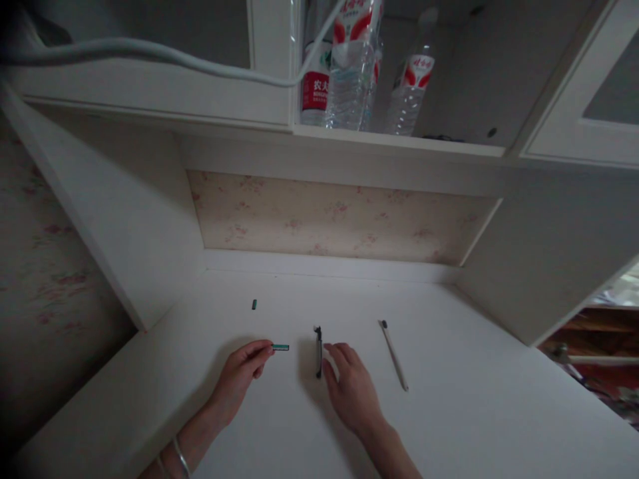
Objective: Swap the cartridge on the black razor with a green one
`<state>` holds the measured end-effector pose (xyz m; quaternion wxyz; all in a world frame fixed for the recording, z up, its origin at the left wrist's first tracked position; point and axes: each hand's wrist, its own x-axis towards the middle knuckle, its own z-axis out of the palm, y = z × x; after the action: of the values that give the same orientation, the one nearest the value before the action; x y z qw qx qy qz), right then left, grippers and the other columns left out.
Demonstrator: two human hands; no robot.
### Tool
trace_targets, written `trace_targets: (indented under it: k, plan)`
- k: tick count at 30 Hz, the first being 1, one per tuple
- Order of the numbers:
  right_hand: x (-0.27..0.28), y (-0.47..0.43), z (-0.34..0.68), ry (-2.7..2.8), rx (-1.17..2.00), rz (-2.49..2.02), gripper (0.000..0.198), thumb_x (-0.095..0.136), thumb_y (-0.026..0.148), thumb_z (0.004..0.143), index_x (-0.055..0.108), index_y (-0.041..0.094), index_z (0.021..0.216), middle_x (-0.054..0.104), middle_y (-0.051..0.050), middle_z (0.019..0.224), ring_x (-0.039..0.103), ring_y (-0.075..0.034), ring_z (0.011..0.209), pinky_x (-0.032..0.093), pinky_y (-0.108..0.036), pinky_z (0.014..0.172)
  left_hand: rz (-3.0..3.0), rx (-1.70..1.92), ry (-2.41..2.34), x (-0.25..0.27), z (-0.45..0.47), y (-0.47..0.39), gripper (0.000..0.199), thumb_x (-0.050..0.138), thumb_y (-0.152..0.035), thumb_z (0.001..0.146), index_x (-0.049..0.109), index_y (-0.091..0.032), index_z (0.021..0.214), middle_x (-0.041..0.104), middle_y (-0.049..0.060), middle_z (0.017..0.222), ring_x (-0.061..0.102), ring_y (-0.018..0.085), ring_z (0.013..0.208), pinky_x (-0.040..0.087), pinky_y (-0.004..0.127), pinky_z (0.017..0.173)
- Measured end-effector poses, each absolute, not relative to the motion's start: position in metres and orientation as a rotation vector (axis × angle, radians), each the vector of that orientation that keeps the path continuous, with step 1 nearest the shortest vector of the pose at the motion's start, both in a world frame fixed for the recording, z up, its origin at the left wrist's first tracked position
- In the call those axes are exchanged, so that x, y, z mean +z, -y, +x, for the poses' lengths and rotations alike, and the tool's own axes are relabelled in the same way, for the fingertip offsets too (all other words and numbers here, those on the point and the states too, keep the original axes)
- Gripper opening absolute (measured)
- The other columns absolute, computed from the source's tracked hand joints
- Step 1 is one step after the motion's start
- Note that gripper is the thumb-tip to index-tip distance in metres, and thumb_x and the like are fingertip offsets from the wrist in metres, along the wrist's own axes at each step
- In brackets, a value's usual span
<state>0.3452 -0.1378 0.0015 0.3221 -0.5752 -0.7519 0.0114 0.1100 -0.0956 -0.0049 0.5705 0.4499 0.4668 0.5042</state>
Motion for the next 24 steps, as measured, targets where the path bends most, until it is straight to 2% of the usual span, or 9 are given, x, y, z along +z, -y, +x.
trace_targets:
  k: [5, 9, 14, 17, 21, 24]
  plan:
    - [0.018, 0.139, 0.292, 2.108, 0.010, -1.401, 0.033, 0.051, 0.027, 0.092, 0.053, 0.021, 0.124, 0.059, -0.011, 0.111, 0.058, -0.025, 0.098, 0.050, -0.038, 0.085, 1.096, 1.117, -1.083, -0.004, 0.113, 0.099, 0.036, 0.071, -0.043, 0.068, 0.071, -0.015, 0.090, 0.051, -0.002, 0.060, 0.039, 0.010, 0.054, 0.028, 0.023, 0.051]
    - [0.014, 0.131, 0.286, 2.148, -0.053, -1.439, 0.024, 0.051, 0.022, 0.092, 0.058, 0.022, 0.114, 0.060, -0.009, 0.107, 0.057, -0.025, 0.093, 0.048, -0.038, 0.083, 1.114, 1.098, -1.089, -0.004, 0.113, 0.099, 0.039, 0.071, -0.044, 0.067, 0.071, -0.014, 0.091, 0.054, -0.001, 0.062, 0.041, 0.011, 0.055, 0.030, 0.024, 0.052]
    - [0.010, 0.131, 0.289, 2.191, -0.087, -1.416, 0.019, 0.049, 0.020, 0.094, 0.061, 0.022, 0.108, 0.062, -0.007, 0.100, 0.056, -0.023, 0.087, 0.046, -0.036, 0.077, 1.154, 1.069, -1.085, -0.002, 0.113, 0.100, 0.037, 0.070, -0.044, 0.069, 0.071, -0.013, 0.091, 0.047, -0.003, 0.055, 0.040, 0.012, 0.055, 0.029, 0.024, 0.052]
    - [0.011, 0.135, 0.292, 2.177, -0.083, -1.386, 0.020, 0.046, 0.022, 0.095, 0.062, 0.021, 0.106, 0.062, -0.008, 0.099, 0.056, -0.023, 0.086, 0.045, -0.035, 0.077, 1.164, 1.043, -1.065, -0.001, 0.115, 0.102, 0.041, 0.070, -0.046, 0.069, 0.071, -0.013, 0.093, 0.049, -0.002, 0.057, 0.040, 0.011, 0.054, 0.029, 0.024, 0.051]
    - [0.011, 0.135, 0.311, 2.049, -0.035, -1.402, 0.025, 0.042, 0.029, 0.097, 0.066, 0.020, 0.101, 0.064, -0.008, 0.095, 0.058, -0.021, 0.084, 0.047, -0.033, 0.076, 1.180, 1.030, -1.037, -0.002, 0.115, 0.101, 0.045, 0.065, -0.051, 0.073, 0.069, -0.014, 0.097, 0.056, 0.002, 0.070, 0.040, 0.010, 0.054, 0.028, 0.024, 0.050]
    - [0.007, 0.127, 0.347, 1.870, -0.026, -1.516, 0.033, 0.042, 0.039, 0.095, 0.069, 0.020, 0.095, 0.066, -0.009, 0.094, 0.061, -0.022, 0.084, 0.049, -0.033, 0.076, 1.173, 1.048, -1.081, -0.005, 0.115, 0.099, 0.044, 0.067, -0.048, 0.071, 0.069, -0.013, 0.096, 0.055, 0.001, 0.069, 0.041, 0.011, 0.054, 0.030, 0.024, 0.050]
